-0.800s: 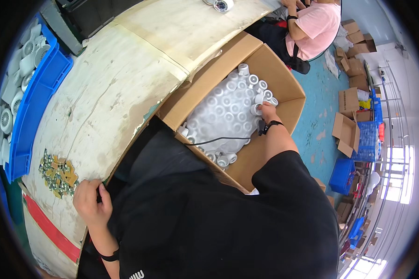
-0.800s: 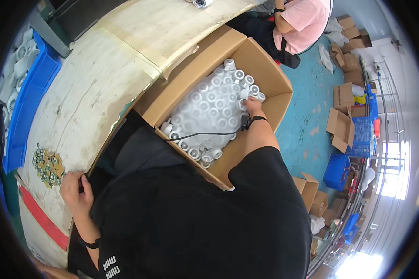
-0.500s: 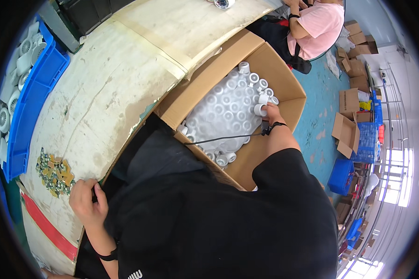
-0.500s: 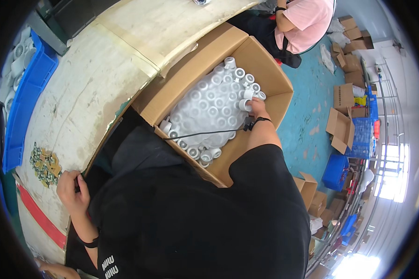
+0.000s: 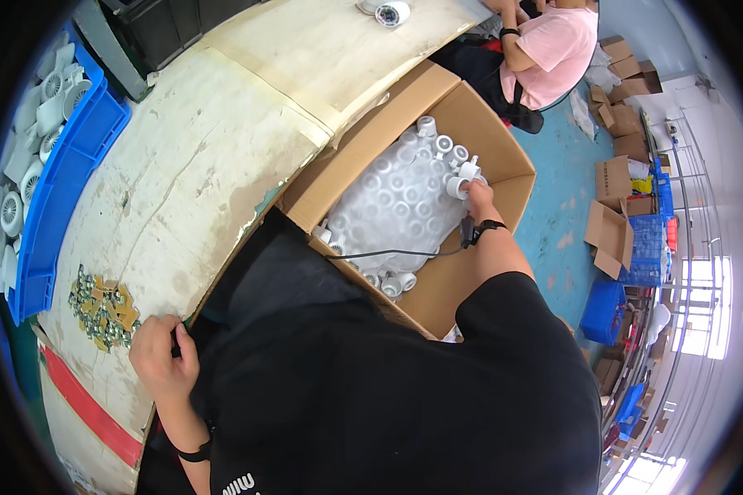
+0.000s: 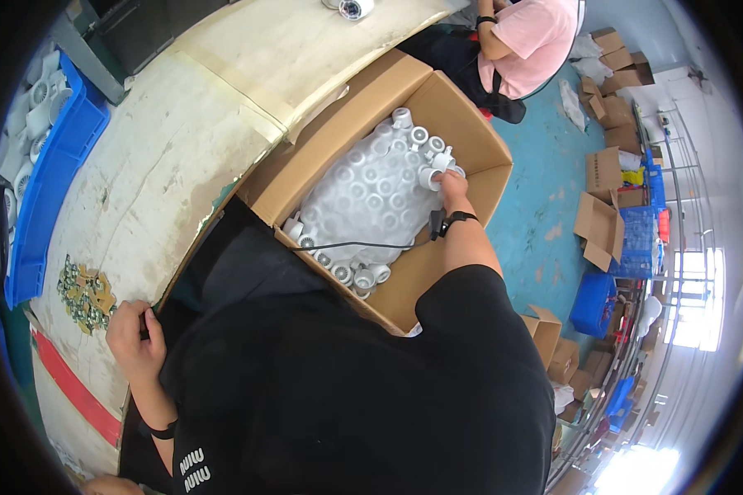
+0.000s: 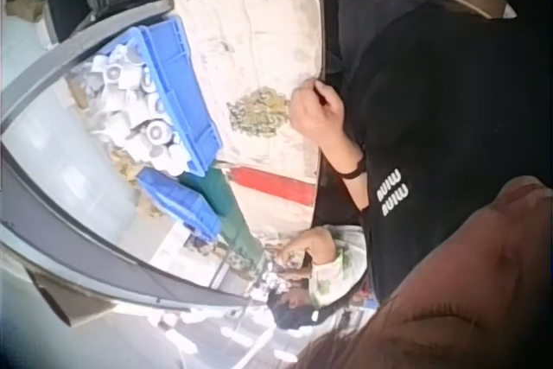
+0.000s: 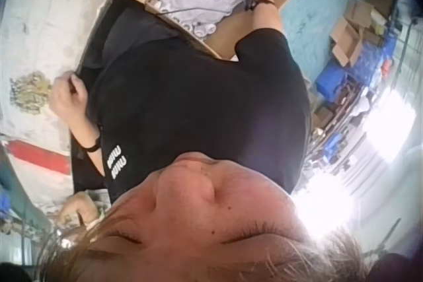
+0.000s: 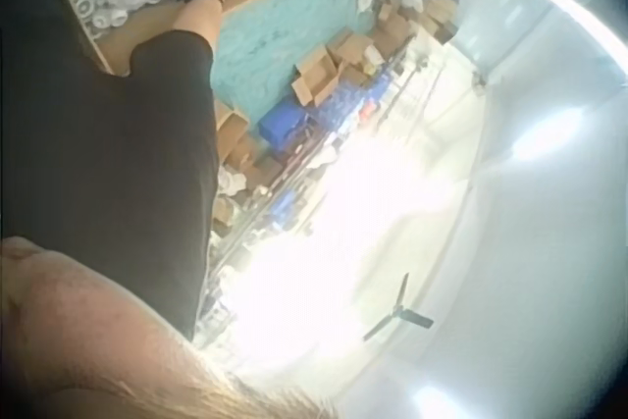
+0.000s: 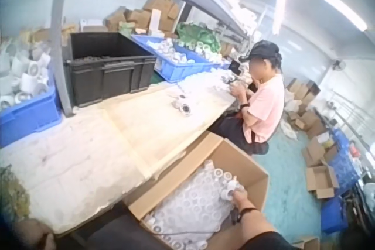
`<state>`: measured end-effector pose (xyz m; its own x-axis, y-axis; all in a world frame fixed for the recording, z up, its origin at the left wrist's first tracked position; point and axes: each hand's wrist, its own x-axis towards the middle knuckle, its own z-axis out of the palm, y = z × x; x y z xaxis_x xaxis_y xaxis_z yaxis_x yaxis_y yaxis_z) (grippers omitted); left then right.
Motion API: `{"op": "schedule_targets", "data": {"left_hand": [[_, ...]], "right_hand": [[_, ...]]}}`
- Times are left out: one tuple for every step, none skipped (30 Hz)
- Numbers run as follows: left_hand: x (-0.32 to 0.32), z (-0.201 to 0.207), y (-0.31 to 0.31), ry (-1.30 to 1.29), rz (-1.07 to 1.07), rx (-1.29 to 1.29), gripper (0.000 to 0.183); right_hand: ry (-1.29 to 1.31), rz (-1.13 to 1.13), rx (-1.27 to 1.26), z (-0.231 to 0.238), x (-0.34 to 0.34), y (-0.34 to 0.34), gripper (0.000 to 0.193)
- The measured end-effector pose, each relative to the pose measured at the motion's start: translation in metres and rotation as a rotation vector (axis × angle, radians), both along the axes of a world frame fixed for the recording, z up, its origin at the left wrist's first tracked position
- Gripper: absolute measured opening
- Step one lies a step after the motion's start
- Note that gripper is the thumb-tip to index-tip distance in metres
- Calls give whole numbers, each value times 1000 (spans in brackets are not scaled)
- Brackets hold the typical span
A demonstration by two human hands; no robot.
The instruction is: Assembling small electronic boards into white plastic housings.
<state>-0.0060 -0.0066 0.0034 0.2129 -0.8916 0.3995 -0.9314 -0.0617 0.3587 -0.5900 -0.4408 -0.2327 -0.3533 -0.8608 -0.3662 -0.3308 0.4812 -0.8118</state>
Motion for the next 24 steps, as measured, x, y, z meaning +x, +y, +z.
{"op": "schedule_targets", "data": {"left_hand": [[1,1,3,-5,5,6,9],[1,1,5,-9,11,14,9],[1,2,3,-2,8,-7,9],[2,1,-2,19,-15,-18,9],[3,1,-7,39,-37,-28,9],[5,3,-3,29,-17,-4,9],[6,6,2,15,10,-5,9],[7,7,4,7,3,-23,9],[7,10,6,-5,-2,-46,9],[7,11,4,-21,-17,-84,9],[5,7,-3,34,-39,-109,9],[9,6,11,-6,-6,-31,9],[9,2,10,21,-36,-58,11],[10,3,9,56,-42,-99,13],[9,1,4,77,-63,-86,13],[9,4,6,76,-66,-95,14],[9,3,6,107,-85,-113,13],[11,4,9,112,-90,-144,11],[11,4,14,120,-96,-170,9],[12,3,18,101,-56,-186,9],[14,1,23,117,-78,-192,9],[17,0,26,133,-107,-200,9],[18,-1,26,116,-87,-225,9],[19,-3,27,138,-99,-236,9]], "right_hand": [[-49,-40,20,10,11,3,60],[-98,-79,43,19,22,8,57],[-91,-82,22,34,16,7,57],[-74,-68,-22,50,5,3,54],[-58,-52,-65,64,-4,0,52],[-92,21,-46,75,11,3,49],[-106,47,-45,89,29,2,49],[-87,29,-32,105,43,3,48],[-70,13,-23,117,56,4,48],[-95,91,-103,140,35,-3,49],[-122,169,-185,157,19,-7,49],[-293,149,-222,172,89,16,43],[-494,325,-361,197,109,24,50],[-308,388,-413,214,126,22,50],[-284,454,-472,248,157,43,50],[-275,527,-507,281,206,69,48],[-251,589,-548,306,248,91,46],[-194,716,-611,320,281,98,45],[-131,840,-672,331,313,104,43],[-217,934,-719,340,356,115,40],[-173,1029,-795,358,405,135,43],[-234,1139,-994,372,452,149,44],[-204,1258,-1225,388,492,155,45],[-176,1261,-1360,398,534,161,41]]}}
